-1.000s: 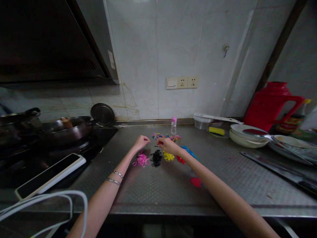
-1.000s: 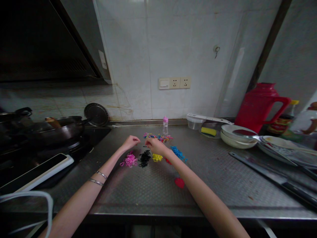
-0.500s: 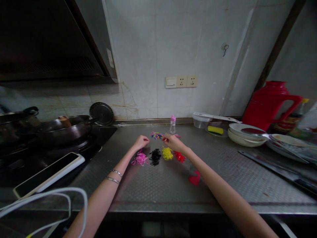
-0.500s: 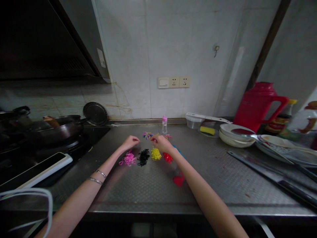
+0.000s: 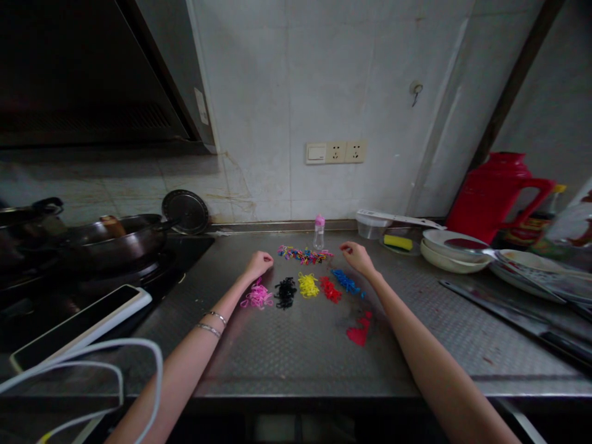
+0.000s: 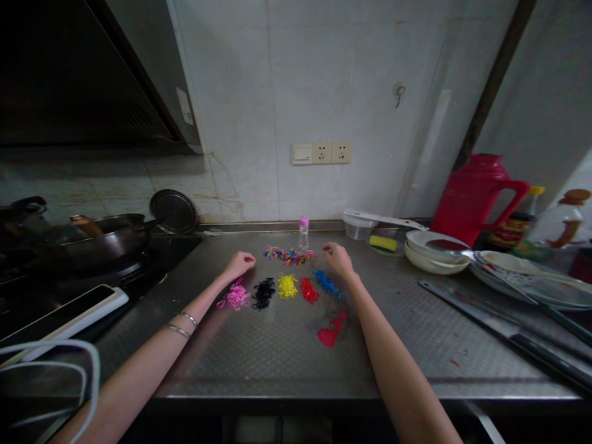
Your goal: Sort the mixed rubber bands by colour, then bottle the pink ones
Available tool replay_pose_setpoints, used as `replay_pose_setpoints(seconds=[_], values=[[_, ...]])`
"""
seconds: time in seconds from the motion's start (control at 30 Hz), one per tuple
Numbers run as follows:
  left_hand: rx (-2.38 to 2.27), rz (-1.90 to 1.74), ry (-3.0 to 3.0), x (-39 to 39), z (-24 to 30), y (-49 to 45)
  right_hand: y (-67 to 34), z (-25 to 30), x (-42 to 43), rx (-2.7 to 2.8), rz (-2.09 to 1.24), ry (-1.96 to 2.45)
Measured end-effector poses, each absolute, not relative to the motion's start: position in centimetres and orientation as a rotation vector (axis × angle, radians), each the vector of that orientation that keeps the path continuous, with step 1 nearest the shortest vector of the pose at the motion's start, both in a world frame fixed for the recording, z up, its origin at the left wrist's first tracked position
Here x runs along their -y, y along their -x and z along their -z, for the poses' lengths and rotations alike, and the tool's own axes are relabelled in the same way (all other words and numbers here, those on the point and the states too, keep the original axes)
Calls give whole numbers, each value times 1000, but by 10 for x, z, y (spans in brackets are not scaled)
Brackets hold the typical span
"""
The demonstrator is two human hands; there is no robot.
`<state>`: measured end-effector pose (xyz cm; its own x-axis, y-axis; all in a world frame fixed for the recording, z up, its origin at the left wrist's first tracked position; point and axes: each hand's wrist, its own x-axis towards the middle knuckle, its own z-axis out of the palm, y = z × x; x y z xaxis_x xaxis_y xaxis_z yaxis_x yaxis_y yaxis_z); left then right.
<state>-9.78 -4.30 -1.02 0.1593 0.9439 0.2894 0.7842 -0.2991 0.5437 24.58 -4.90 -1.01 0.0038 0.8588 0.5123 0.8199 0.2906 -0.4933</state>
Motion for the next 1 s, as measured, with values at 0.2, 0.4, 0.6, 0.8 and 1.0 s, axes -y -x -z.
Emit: replay_pose_setpoints(seconds=[0.2,0.4,0.6,0.8,1.0], values=[[-1877,-750,-2194,27,1,80,-254,9,54,1761,-46,1617],[-1907,-626,-2261,8,0,72,-251,7,56,1790,-5,1642],[-1865,-612,-2291,-1,4,70,-252,9,55,1810,17,1670],[-1838,-704,-2273,0,3,68,-251,10,54,1831,13,1677],[-1753,-826,-2215,1,-1,72,-246,5,55,1863,48,1633]])
